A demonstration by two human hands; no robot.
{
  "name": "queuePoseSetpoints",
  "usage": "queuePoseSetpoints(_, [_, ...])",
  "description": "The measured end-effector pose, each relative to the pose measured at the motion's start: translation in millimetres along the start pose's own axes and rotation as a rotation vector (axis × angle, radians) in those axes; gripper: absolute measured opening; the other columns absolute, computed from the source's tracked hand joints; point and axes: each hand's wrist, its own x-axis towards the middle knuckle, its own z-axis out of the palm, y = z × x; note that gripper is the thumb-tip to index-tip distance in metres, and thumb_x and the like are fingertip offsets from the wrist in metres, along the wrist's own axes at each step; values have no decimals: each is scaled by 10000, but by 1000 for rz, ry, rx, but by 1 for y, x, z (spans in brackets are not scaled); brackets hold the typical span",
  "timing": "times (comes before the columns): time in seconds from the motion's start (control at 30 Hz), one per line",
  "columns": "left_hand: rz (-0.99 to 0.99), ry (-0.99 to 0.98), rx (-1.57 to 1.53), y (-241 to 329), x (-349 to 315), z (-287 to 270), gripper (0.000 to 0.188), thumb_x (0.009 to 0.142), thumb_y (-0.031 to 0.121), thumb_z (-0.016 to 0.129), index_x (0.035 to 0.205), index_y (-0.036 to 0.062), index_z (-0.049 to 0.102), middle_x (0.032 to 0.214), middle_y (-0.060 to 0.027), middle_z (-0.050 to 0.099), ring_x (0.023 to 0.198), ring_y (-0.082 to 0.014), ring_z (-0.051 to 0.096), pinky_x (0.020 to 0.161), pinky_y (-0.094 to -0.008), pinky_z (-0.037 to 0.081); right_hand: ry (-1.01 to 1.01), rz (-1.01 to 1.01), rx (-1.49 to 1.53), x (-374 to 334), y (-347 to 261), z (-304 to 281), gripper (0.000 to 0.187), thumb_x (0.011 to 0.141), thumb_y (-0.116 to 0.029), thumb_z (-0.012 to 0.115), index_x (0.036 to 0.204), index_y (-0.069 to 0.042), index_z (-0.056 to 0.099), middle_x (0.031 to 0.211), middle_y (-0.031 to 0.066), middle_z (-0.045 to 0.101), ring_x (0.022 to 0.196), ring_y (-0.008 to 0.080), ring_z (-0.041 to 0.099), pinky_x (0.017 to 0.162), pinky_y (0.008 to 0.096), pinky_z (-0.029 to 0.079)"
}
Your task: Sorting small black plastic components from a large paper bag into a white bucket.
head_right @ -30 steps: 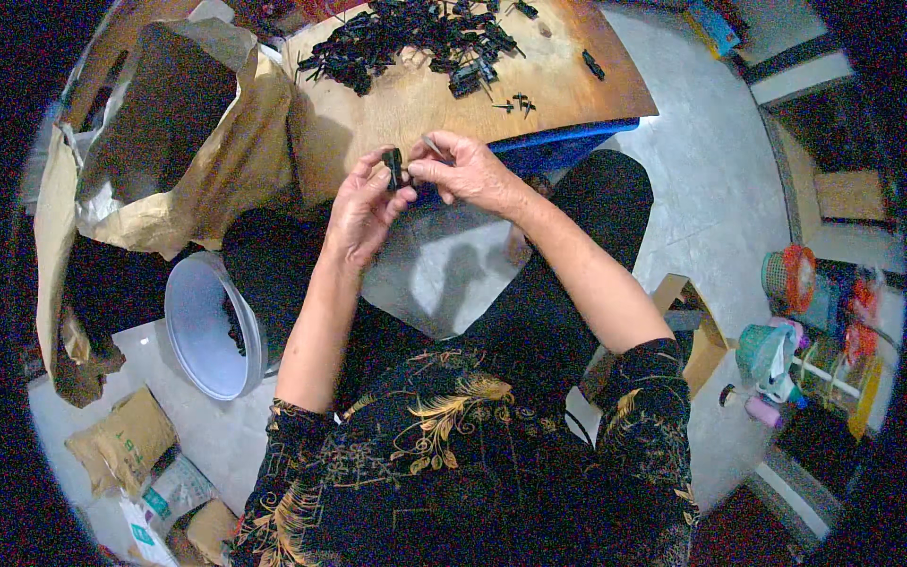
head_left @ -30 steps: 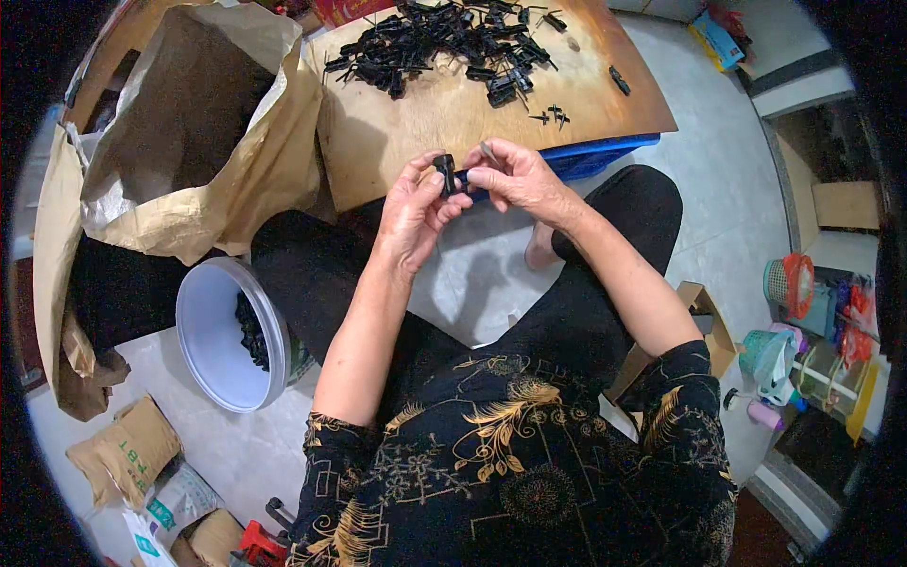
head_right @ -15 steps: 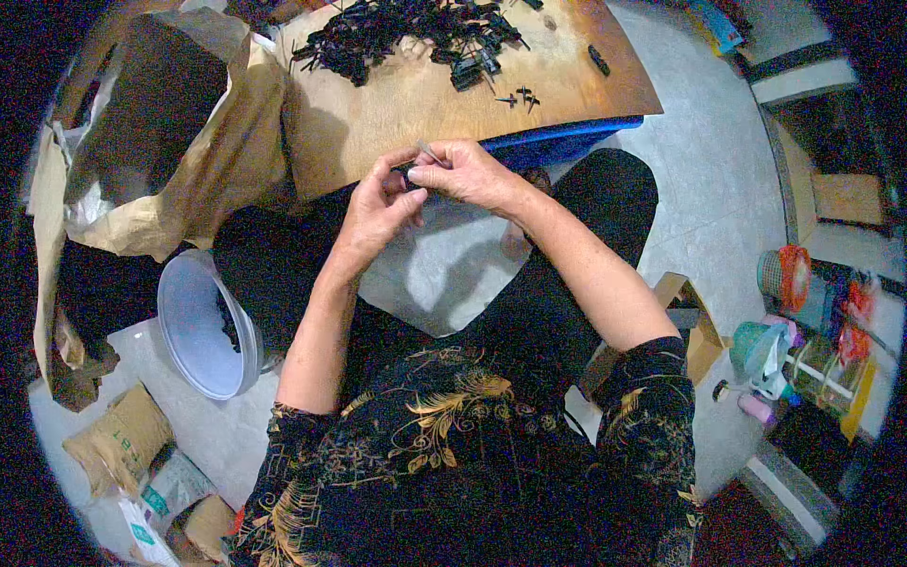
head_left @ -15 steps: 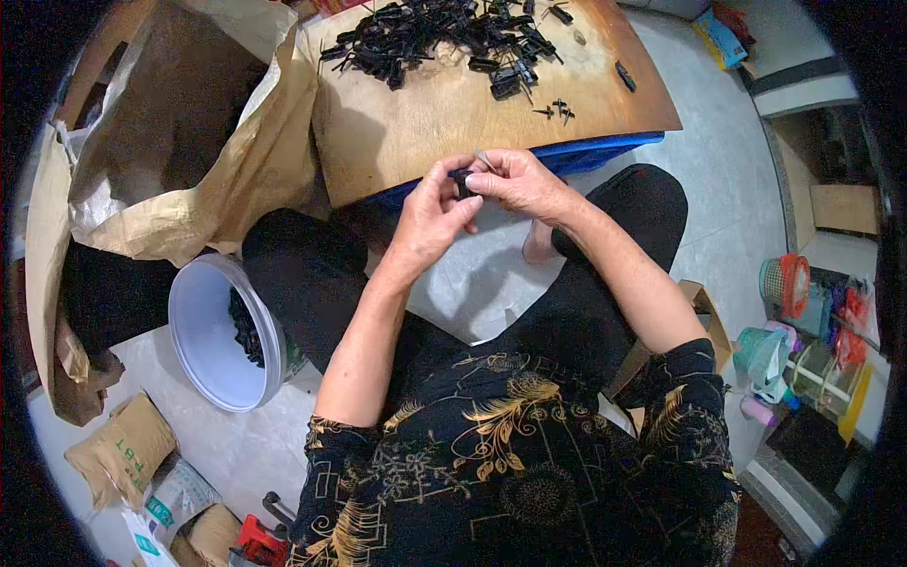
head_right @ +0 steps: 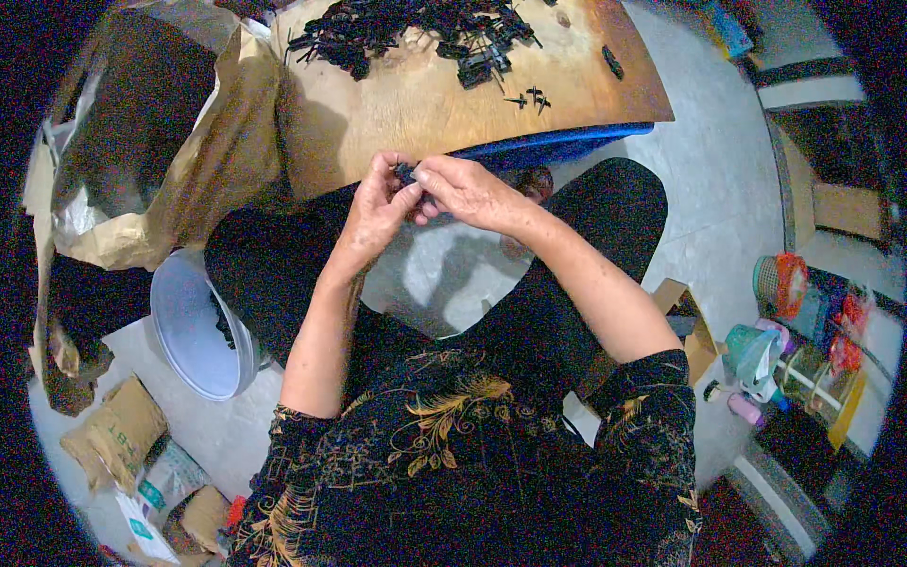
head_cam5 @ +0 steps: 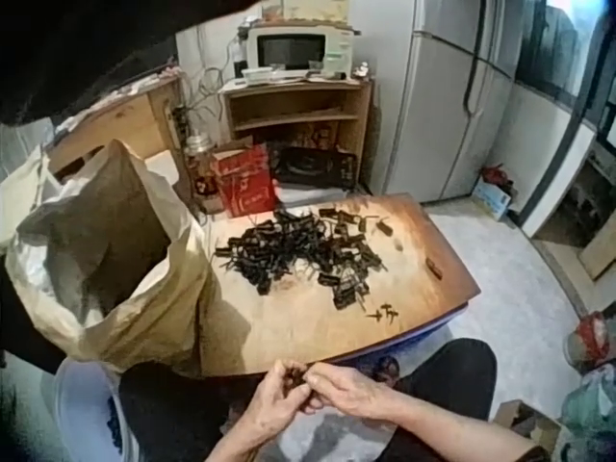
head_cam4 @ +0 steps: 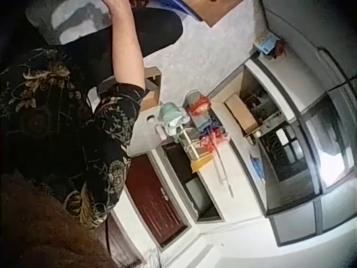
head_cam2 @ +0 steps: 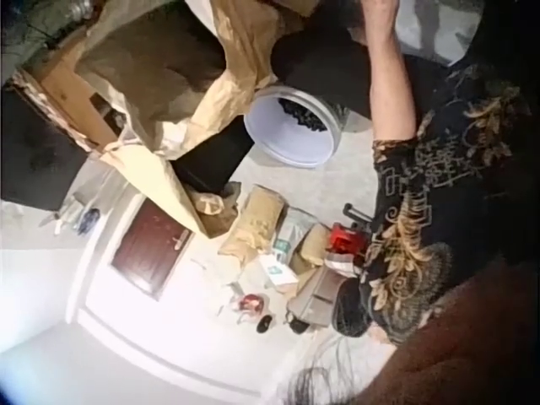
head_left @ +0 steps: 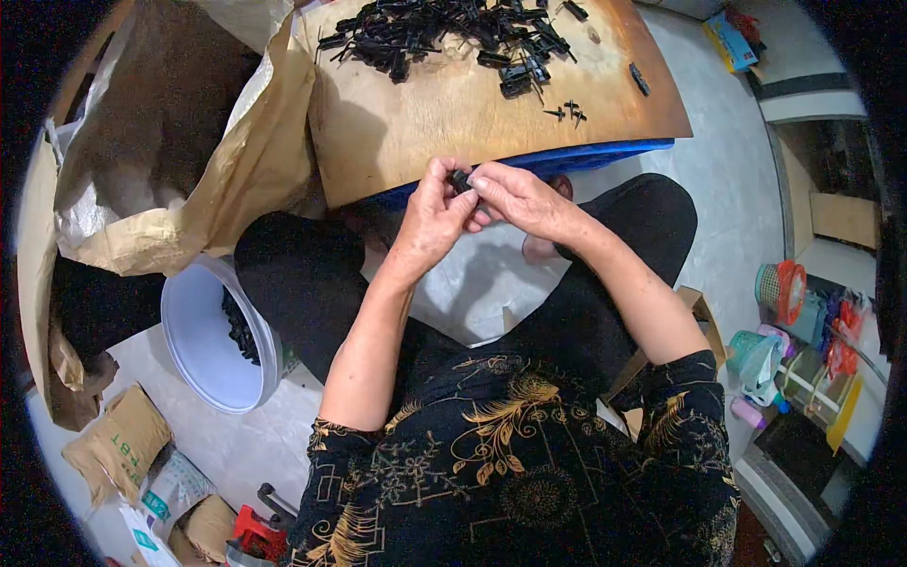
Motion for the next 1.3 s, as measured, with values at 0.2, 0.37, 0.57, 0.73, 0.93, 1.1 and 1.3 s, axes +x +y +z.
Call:
queuePoseSetpoints(0.2, [-17,34,53,-6,6,1,178,863,16,494,1015,20,402,688,-71,569,594,-111,582,511,-233,479,16,78,-36,4,2,-1,264,954,-254,394,882,-26,505,714,-14,464,666,70,447,611,226,394])
queuePoseSetpoints(0.37, [4,124,204,-5,1,1,221,829,11,514,1018,26,401,643,-76,577,572,-118,586,513,-264,473,37,-29,-252,12,8,0,216,942,-200,407,894,-6,486,717,18,488,678,94,475,638,255,413])
queuePoseSetpoints(0.57, [127,300,424,-10,5,-2,261,802,2,530,1027,23,399,687,-154,566,607,-271,602,536,-349,464,96,3,-214,28,4,10,204,939,-189,418,939,2,489,745,35,520,700,94,497,650,269,434])
queuePoseSetpoints(0.73, [202,381,511,-13,10,-2,278,788,13,545,1032,29,411,758,-214,559,700,-380,589,583,-408,457,151,-69,-254,36,13,11,203,936,-187,424,941,2,497,743,39,525,708,92,499,653,266,435])
queuePoseSetpoints(0.93, [299,433,572,-13,13,1,273,789,25,558,1023,30,419,731,-196,550,653,-333,598,560,-390,456,175,-42,-319,39,15,7,203,939,-199,425,920,-13,505,742,15,508,696,84,485,636,252,426])
queuePoseSetpoints(1.1, [70,386,-18,-13,19,3,197,860,130,544,987,32,429,677,-62,534,568,-135,586,490,-264,460,99,12,-379,44,-5,-20,214,911,-242,481,972,-39,502,720,28,517,679,115,500,625,268,432])
queuePoseSetpoints(1.3, [-94,369,-365,-5,14,-5,231,926,282,434,854,63,443,662,-28,505,543,-122,564,477,-209,448,389,-179,-1468,59,-14,-101,238,786,-136,530,1000,-63,454,784,192,589,740,377,570,591,455,436])
